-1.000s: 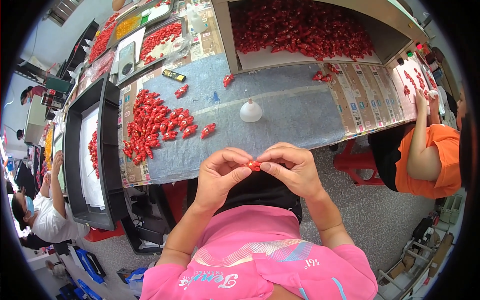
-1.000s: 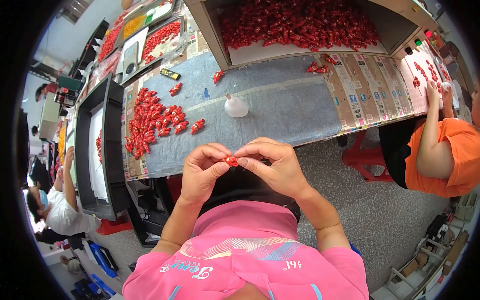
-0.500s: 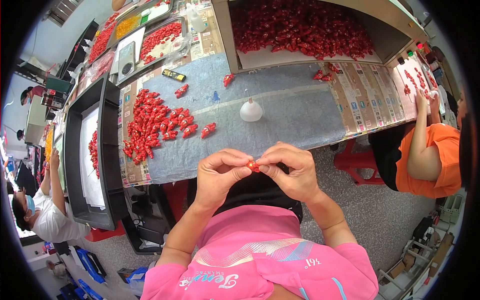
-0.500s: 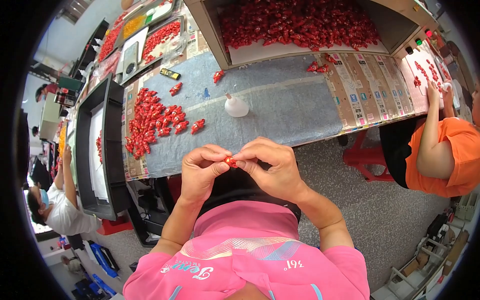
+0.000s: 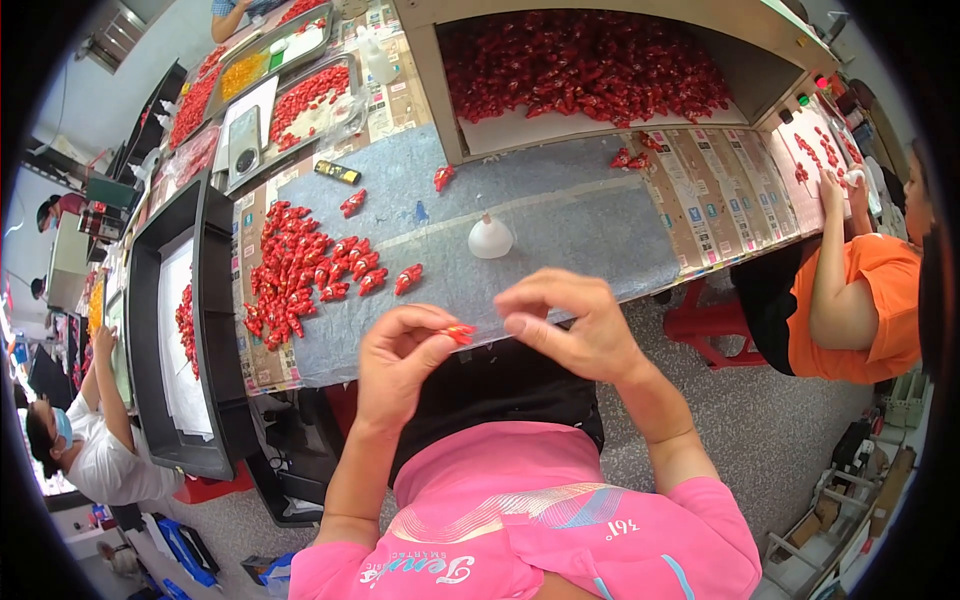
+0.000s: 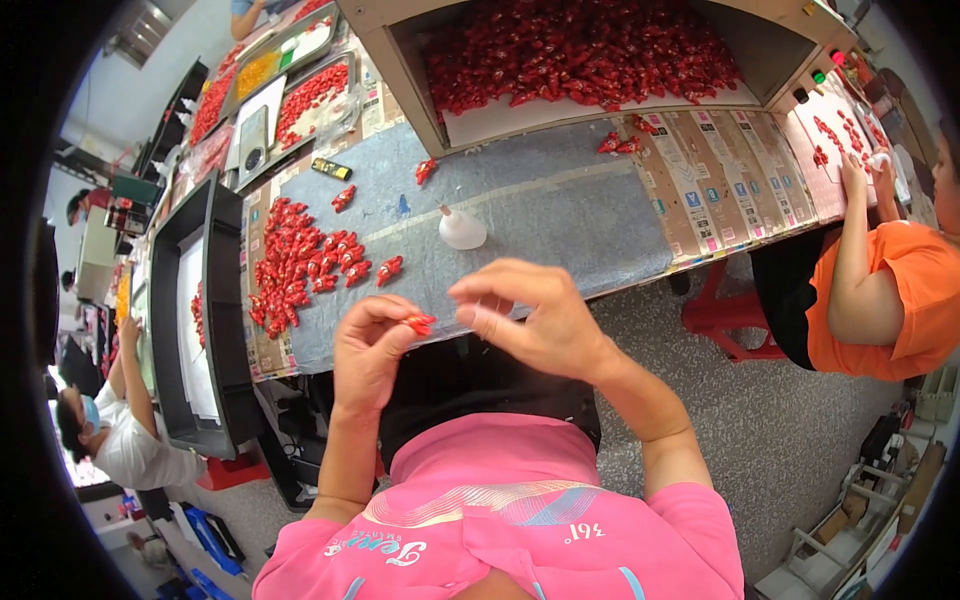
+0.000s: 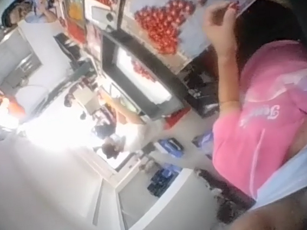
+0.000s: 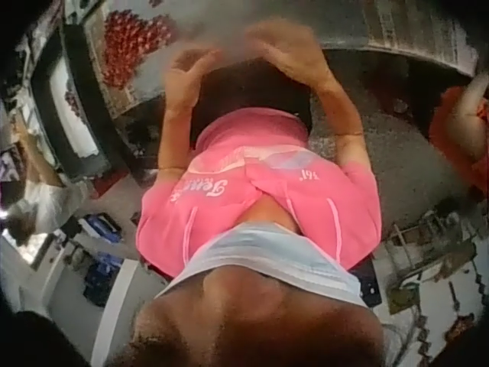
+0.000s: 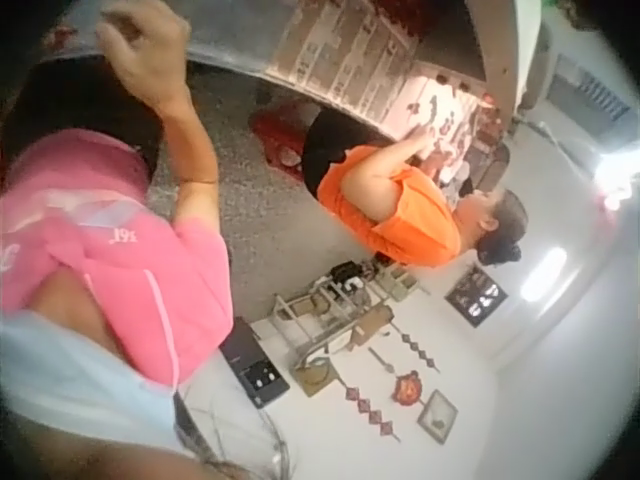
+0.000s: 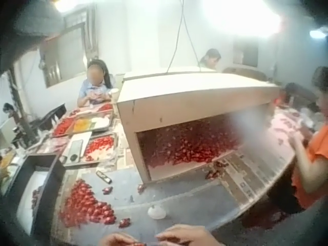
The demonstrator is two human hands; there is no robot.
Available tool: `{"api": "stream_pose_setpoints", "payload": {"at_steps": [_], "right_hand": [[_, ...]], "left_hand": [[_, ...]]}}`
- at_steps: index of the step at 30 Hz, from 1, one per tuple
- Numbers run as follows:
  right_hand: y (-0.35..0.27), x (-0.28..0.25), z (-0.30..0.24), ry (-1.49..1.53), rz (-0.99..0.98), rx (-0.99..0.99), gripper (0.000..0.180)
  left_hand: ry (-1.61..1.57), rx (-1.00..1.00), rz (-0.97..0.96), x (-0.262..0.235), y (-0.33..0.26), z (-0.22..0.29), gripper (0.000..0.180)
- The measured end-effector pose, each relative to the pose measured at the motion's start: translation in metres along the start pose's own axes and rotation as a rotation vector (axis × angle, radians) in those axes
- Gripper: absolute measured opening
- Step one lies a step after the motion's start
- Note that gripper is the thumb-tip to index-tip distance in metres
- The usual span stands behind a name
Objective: The person assembles small toy figures by applying glue to pieces with a squeeze bottle and attaching components together by hand.
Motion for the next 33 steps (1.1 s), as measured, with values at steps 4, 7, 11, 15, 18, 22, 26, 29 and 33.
{"api": "stream_pose_setpoints", "payload": {"at_steps": [4, 7, 11, 15, 18, 22, 26, 29, 33], "right_hand": [[0.030, -0.036, 0.015, -0.194, 0.205, -0.035, 0.012], [0.068, -0.056, 0.036, -0.329, 0.274, -0.050, 0.015], [0.117, -0.065, 0.058, -0.705, 0.307, -0.230, 0.022], [0.147, -0.062, 0.071, -0.711, 0.266, -0.209, 0.022], [0.158, -0.050, 0.074, -0.648, 0.124, -0.109, 0.021], [0.152, -0.040, 0.070, -0.659, 0.049, -0.035, 0.020], [0.130, -0.036, 0.065, -0.651, 0.013, -0.091, 0.020], [0.104, -0.035, 0.056, -0.572, -0.078, -0.025, 0.025], [0.070, -0.022, 0.047, -0.491, -0.194, -0.009, 0.038]], "left_hand": [[0.382, 0.202, 0.172, -0.044, 0.003, 0.023, 0.014], [0.704, 0.276, 0.268, -0.072, 0.001, 0.031, 0.013], [0.991, 0.316, 0.329, -0.084, 0.001, 0.031, 0.014], [1.229, 0.489, 0.382, -0.064, 0.001, 0.046, 0.016], [1.293, 0.546, 0.390, -0.061, 0.001, 0.049, 0.016], [1.285, 0.617, 0.239, -0.041, 0.023, 0.055, 0.016], [1.303, 0.603, -0.043, -0.007, 0.072, 0.058, 0.014], [1.283, 0.605, -0.171, 0.004, 0.122, 0.042, 0.016], [1.309, 0.509, -0.168, -0.002, 0.164, 0.014, 0.017]]}}
Point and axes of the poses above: each hand's wrist, its own y-axis towards the middle knuckle, its own x-axis out of the palm, z = x × y, the point moved 7 cm from there along y, towards the middle knuckle, and after that the axes turned 6 degrees about x, right-handed, at the moved point
